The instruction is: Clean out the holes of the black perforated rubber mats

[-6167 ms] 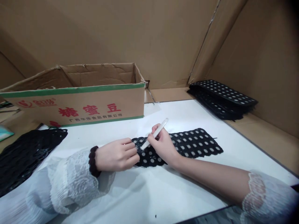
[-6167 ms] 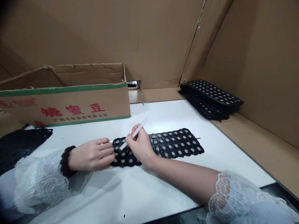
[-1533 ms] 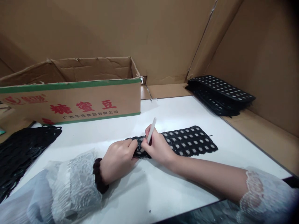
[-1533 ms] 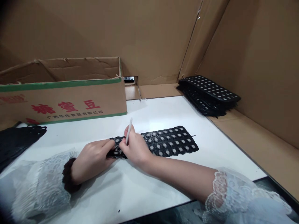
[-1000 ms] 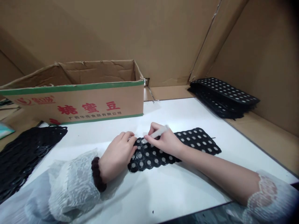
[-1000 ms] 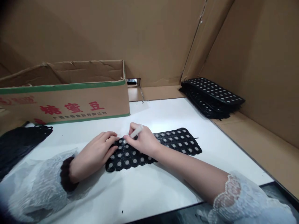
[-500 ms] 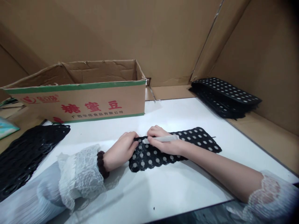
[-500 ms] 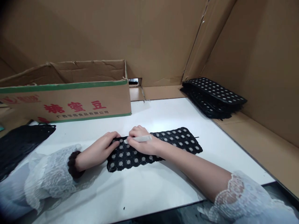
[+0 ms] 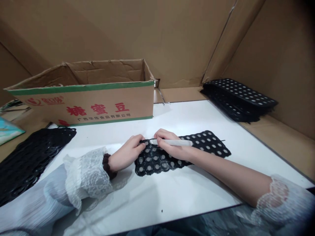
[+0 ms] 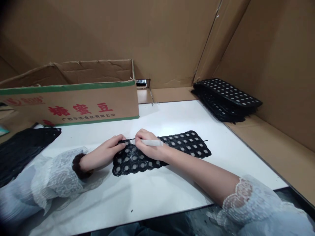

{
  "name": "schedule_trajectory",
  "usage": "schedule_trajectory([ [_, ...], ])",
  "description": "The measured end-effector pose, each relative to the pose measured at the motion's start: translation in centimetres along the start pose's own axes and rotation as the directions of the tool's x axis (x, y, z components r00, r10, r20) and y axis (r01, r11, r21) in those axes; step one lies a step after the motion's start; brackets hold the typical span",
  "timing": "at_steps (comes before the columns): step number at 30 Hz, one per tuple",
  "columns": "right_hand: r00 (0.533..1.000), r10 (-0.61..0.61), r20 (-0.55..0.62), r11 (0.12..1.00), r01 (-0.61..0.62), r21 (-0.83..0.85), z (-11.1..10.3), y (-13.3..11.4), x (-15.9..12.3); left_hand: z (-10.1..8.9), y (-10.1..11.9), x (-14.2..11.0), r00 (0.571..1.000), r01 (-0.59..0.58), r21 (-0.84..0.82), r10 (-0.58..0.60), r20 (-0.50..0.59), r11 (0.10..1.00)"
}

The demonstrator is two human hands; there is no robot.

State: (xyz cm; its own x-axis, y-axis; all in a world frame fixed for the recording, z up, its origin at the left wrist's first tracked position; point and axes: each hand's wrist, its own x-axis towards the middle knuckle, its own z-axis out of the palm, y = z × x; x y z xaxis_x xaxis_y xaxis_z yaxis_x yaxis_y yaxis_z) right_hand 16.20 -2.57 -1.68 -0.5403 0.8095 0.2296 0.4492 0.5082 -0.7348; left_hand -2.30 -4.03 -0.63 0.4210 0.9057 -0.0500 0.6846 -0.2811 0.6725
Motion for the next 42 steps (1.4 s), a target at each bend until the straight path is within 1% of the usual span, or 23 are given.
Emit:
schedule_trajectory([
  [5,0.999,-0.044,0.0,0.999,0.044,-0.019,0.0,-0.3,-0.1,0.0,-0.1,0.1,1.0,0.003,-0.03,-0.003,-0.009,1.0],
  [7,0.997,-0.065,0.03,0.994,0.067,-0.086,0.1,-0.6,-0.1,0.1,-0.1,0.1,1.0,-0.005,-0.019,0.005,-0.013,1.0],
  [9,0.995,-0.085,0.059,0.974,0.095,-0.204,0.4,-0.9,-0.1,0.3,-0.1,0.0,0.999,-0.014,0.012,0.015,-0.045,1.0],
  [11,0.993,-0.101,0.053,0.929,0.113,-0.352,1.0,-1.0,0.0,0.6,-0.2,0.0,0.996,-0.02,0.043,0.024,-0.087,0.999],
  [13,0.993,-0.116,0.009,0.863,0.106,-0.493,1.8,-0.8,0.1,1.0,-0.3,0.0,0.992,-0.024,0.065,0.032,-0.124,0.998],
  [15,0.99,-0.135,-0.035,0.798,0.087,-0.597,2.6,-0.5,0.2,1.2,-0.4,0.0,0.988,-0.023,0.081,0.035,-0.152,0.996],
  [18,0.985,-0.163,-0.053,0.734,0.085,-0.674,3.3,0.0,0.4,1.4,-0.5,0.0,0.981,-0.02,0.085,0.036,-0.19,0.996],
  [22,0.981,-0.171,-0.089,0.702,0.058,-0.709,3.4,0.2,0.7,1.2,-0.6,0.0,0.974,-0.055,0.028,0.06,-0.219,0.998],
  [25,0.982,-0.155,-0.11,0.723,0.037,-0.69,2.9,0.2,0.8,1.1,-0.7,0.0,0.972,-0.078,-0.02,0.072,-0.225,0.997],
  [27,0.985,-0.145,-0.091,0.782,0.058,-0.621,2.3,0.2,0.8,1.1,-0.7,0.0,0.971,-0.063,-0.003,0.061,-0.232,0.998],
  [29,0.987,-0.138,-0.082,0.865,0.08,-0.495,1.8,0.2,0.8,1.1,-0.7,0.2,0.967,-0.047,0.029,0.052,-0.25,0.998],
  [31,0.986,-0.121,-0.112,0.937,0.076,-0.34,1.4,0.2,0.8,1.1,-0.8,0.3,0.96,-0.054,0.042,0.064,-0.272,0.998],
  [34,0.987,-0.09,-0.137,0.985,0.068,-0.156,1.1,0.2,0.9,1.0,-1.0,0.4,0.954,-0.081,0.022,0.084,-0.286,0.996],
  [36,0.987,-0.077,-0.143,0.992,0.061,-0.113,1.2,0.1,0.9,0.7,-1.3,0.4,0.964,-0.093,-0.039,0.081,-0.253,0.995],
  [39,0.984,-0.071,-0.164,0.993,0.054,-0.109,1.2,-0.1,0.8,0.0,-1.5,0.3,0.989,-0.09,-0.18,0.066,-0.133,0.98],
  [42,0.981,-0.091,-0.171,0.99,0.071,-0.121,1.2,-0.2,0.7,-0.4,-1.4,0.2,0.998,-0.039,-0.283,0.025,-0.055,0.958],
])
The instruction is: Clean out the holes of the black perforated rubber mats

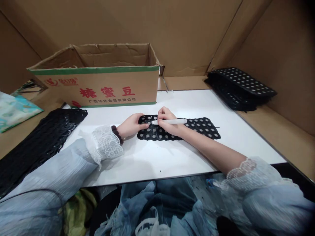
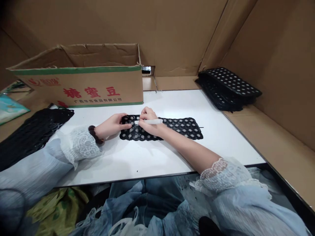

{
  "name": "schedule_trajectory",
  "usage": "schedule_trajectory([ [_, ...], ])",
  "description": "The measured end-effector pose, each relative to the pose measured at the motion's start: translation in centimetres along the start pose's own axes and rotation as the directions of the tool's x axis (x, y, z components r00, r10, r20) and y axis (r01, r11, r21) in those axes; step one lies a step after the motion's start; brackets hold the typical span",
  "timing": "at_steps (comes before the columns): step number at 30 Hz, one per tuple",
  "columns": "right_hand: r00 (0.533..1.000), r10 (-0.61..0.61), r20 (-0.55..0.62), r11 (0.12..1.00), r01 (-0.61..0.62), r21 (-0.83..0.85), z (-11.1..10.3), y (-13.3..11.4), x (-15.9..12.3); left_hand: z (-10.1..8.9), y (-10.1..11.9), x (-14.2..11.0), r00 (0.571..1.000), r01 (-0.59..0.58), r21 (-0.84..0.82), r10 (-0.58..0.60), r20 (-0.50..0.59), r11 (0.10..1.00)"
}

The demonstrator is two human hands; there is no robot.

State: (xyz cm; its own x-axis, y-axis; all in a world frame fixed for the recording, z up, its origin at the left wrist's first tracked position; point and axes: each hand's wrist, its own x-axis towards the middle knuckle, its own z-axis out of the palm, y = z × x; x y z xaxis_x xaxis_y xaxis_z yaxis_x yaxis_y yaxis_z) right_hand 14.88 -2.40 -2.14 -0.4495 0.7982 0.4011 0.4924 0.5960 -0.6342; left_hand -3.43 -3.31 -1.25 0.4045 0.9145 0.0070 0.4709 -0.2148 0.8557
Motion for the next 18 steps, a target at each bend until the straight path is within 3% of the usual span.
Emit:
schedule_trajectory([
  [7,0.999,-0.048,-0.011,0.997,0.047,-0.065,-0.1,0.0,-0.1,0.7,1.0,-0.2,0.992,0.125,-0.332,-0.127,0.017,0.935],
  [14,0.981,-0.194,0.002,0.943,0.187,-0.274,0.1,-0.1,-0.8,1.0,1.6,-0.5,0.971,0.228,-0.445,-0.233,0.043,0.866],
  [18,0.986,-0.166,0.005,0.897,0.153,-0.414,0.8,-0.4,-0.7,1.3,1.5,-0.4,0.963,0.237,-0.416,-0.268,-0.016,0.878],
])
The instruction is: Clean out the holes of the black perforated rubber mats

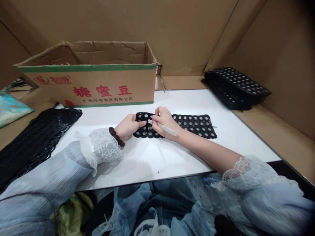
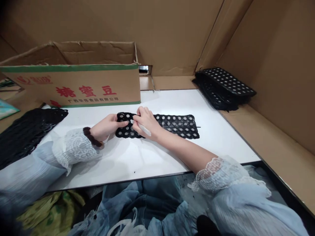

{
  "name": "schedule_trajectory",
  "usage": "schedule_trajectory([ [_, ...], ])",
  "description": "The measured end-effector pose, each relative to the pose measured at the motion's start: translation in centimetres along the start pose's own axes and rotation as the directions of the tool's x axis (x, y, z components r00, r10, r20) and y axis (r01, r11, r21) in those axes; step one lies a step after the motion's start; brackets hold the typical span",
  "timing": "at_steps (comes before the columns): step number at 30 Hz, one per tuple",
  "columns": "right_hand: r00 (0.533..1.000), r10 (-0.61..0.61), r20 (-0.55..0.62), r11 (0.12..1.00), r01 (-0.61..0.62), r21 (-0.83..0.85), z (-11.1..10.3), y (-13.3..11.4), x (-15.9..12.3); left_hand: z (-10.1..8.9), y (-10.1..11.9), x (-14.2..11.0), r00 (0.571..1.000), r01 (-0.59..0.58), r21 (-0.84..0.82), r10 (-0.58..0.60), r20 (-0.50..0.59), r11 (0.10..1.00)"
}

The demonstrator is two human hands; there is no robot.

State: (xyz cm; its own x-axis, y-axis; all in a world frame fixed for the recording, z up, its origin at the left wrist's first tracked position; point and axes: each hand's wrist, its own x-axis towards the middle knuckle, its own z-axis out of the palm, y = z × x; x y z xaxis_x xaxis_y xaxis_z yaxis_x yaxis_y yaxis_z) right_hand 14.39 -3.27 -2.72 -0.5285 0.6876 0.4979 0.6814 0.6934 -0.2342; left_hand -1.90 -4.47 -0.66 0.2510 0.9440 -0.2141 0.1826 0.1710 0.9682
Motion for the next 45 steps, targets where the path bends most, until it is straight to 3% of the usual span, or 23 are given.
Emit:
schedule_trajectory([
  [4,0.998,0.056,0.001,0.998,-0.056,-0.011,0.6,0.4,0.3,-0.1,-0.4,0.1,0.999,-0.028,0.034,0.026,0.046,0.999],
  [9,0.999,0.034,-0.025,0.988,-0.03,0.154,0.2,1.1,0.2,-0.9,-0.5,0.3,0.978,-0.182,0.199,0.156,0.137,0.963],
  [12,0.994,0.074,-0.074,0.971,-0.055,0.233,-0.1,1.0,0.0,-1.3,-0.6,0.5,0.959,-0.243,0.193,0.205,0.197,0.951],
  [16,0.995,0.067,-0.067,0.966,-0.048,0.254,-0.5,0.7,0.0,-1.4,-0.3,0.4,0.966,-0.199,0.1,0.177,0.189,0.975],
  [21,0.995,0.06,-0.078,0.969,-0.039,0.243,-0.4,0.9,0.0,-1.4,0.3,0.1,0.957,-0.115,0.086,0.087,0.276,0.99],
  [31,0.993,0.071,-0.093,0.964,-0.045,0.26,-0.2,0.9,-0.1,-2.0,-0.4,0.4,0.912,-0.344,0.305,0.239,0.333,0.888],
  [36,0.993,0.072,-0.098,0.964,-0.044,0.262,-0.2,0.8,-0.1,-2.1,0.3,0.5,0.9,-0.34,0.369,0.186,0.394,0.865],
  [45,0.994,0.075,-0.084,0.963,-0.051,0.264,0.2,1.0,-0.1,-2.1,0.9,0.6,0.924,-0.243,0.383,0.093,0.37,0.891],
])
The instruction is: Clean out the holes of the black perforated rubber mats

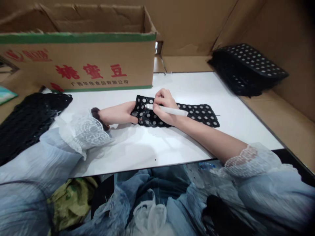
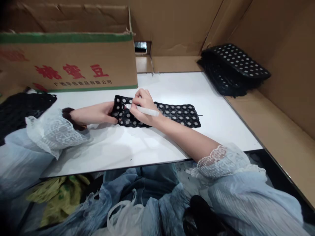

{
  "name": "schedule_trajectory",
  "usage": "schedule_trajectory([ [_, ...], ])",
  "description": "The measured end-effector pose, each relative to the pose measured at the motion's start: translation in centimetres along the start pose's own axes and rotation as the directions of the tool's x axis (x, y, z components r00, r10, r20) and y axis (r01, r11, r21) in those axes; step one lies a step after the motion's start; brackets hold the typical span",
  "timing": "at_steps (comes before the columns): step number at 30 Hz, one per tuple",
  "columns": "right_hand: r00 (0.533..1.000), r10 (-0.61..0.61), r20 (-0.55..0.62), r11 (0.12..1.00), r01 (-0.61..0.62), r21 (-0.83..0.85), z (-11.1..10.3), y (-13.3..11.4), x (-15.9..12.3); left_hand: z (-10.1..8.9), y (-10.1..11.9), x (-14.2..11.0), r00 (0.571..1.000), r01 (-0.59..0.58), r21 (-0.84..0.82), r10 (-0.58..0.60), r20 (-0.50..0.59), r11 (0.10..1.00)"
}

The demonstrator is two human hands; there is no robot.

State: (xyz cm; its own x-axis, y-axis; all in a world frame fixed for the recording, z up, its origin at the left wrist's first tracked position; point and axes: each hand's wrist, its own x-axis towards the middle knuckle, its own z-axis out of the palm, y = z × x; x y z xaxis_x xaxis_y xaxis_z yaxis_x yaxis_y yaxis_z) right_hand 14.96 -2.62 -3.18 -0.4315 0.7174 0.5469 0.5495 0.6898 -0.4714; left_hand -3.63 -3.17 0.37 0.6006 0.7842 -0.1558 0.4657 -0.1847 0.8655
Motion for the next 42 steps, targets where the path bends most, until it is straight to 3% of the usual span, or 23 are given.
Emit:
schedule_trajectory([
  [4,0.997,0.032,0.067,0.999,-0.03,-0.032,0.1,0.3,-0.1,0.4,-0.2,-0.2,1.0,0.023,-0.033,-0.023,-0.01,0.999],
  [6,0.998,0.02,0.066,0.999,-0.016,-0.049,0.2,0.5,-0.1,0.7,-0.4,-0.3,0.993,0.012,0.013,-0.011,-0.12,1.0],
  [7,0.998,0.012,0.057,0.999,-0.009,-0.053,0.2,0.6,0.0,0.9,-0.5,-0.5,0.972,-0.003,0.068,0.018,-0.235,0.998],
  [8,0.999,0.007,0.047,0.998,-0.004,-0.055,0.2,0.8,0.0,1.1,-0.4,-0.7,0.925,-0.017,0.144,0.07,-0.372,0.989],
  [10,1.0,0.007,0.029,0.999,-0.005,-0.054,0.3,0.9,0.0,1.6,0.1,-1.6,0.762,-0.021,0.316,0.22,-0.609,0.949],
  [11,1.0,0.012,0.026,0.998,-0.01,-0.054,0.4,1.0,0.1,2.0,0.6,-2.2,0.689,-0.02,0.391,0.296,-0.662,0.92],
  [12,0.999,0.019,0.03,0.998,-0.018,-0.056,0.4,1.0,0.1,2.6,1.2,-3.0,0.654,-0.039,0.455,0.367,-0.662,0.89],
  [13,0.999,0.028,0.038,0.998,-0.026,-0.061,0.4,1.0,0.1,3.4,1.8,-3.9,0.681,-0.093,0.504,0.424,-0.597,0.859],
  [14,0.998,0.037,0.048,0.997,-0.034,-0.068,0.4,1.0,0.1,4.4,2.5,-4.8,0.738,-0.184,0.542,0.479,-0.475,0.82],
  [16,0.996,0.054,0.069,0.996,-0.048,-0.08,0.4,1.0,0.1,7.0,3.3,-6.7,0.856,-0.429,0.511,0.517,-0.035,0.745],
  [17,0.995,0.061,0.077,0.995,-0.054,-0.084,0.4,1.0,0.1,8.5,3.4,-7.5,0.879,-0.471,0.448,0.446,0.168,0.76],
  [18,0.994,0.066,0.084,0.995,-0.058,-0.085,0.4,1.0,0.1,10.1,3.1,-8.2,0.889,-0.439,0.394,0.327,0.321,0.808],
  [19,0.994,0.069,0.09,0.995,-0.061,-0.085,0.4,1.0,0.0,11.7,2.5,-8.7,0.874,-0.402,0.36,0.235,0.426,0.842],
  [21,0.993,0.068,0.095,0.995,-0.061,-0.077,0.3,0.9,0.0,14.6,0.6,-9.3,0.847,-0.35,0.355,0.132,0.515,0.867],
  [25,0.995,0.046,0.085,0.997,-0.041,-0.061,0.3,0.8,-0.1,18.3,-3.7,-9.3,0.663,-0.247,0.145,0.058,0.746,0.958],
  [26,0.996,0.038,0.08,0.998,-0.033,-0.061,0.3,0.8,-0.1,18.8,-4.4,-9.3,0.63,-0.227,0.123,0.049,0.775,0.966],
  [28,0.998,0.017,0.063,0.998,-0.013,-0.059,0.3,0.8,-0.1,19.5,-5.0,-9.4,0.615,-0.254,0.115,0.069,0.786,0.96],
  [31,0.999,-0.024,0.033,0.999,0.026,-0.042,0.3,0.9,-0.1,20.2,-4.7,-9.6,0.663,-0.327,0.165,0.101,0.742,0.93],
  [36,0.998,-0.056,-0.025,0.998,0.055,-0.015,-0.1,0.6,0.0,21.0,-3.8,-10.0,0.755,-0.332,0.37,0.009,0.656,0.868],
  [39,0.998,-0.051,-0.042,0.998,0.052,0.019,-0.5,0.5,0.1,21.7,-3.9,-9.9,0.801,-0.36,0.436,0.034,0.597,0.825],
  [42,1.0,-0.027,-0.013,0.993,0.028,0.113,-1.0,0.9,0.3,22.4,-4.4,-9.5,0.836,-0.318,0.442,0.029,0.547,0.839],
])
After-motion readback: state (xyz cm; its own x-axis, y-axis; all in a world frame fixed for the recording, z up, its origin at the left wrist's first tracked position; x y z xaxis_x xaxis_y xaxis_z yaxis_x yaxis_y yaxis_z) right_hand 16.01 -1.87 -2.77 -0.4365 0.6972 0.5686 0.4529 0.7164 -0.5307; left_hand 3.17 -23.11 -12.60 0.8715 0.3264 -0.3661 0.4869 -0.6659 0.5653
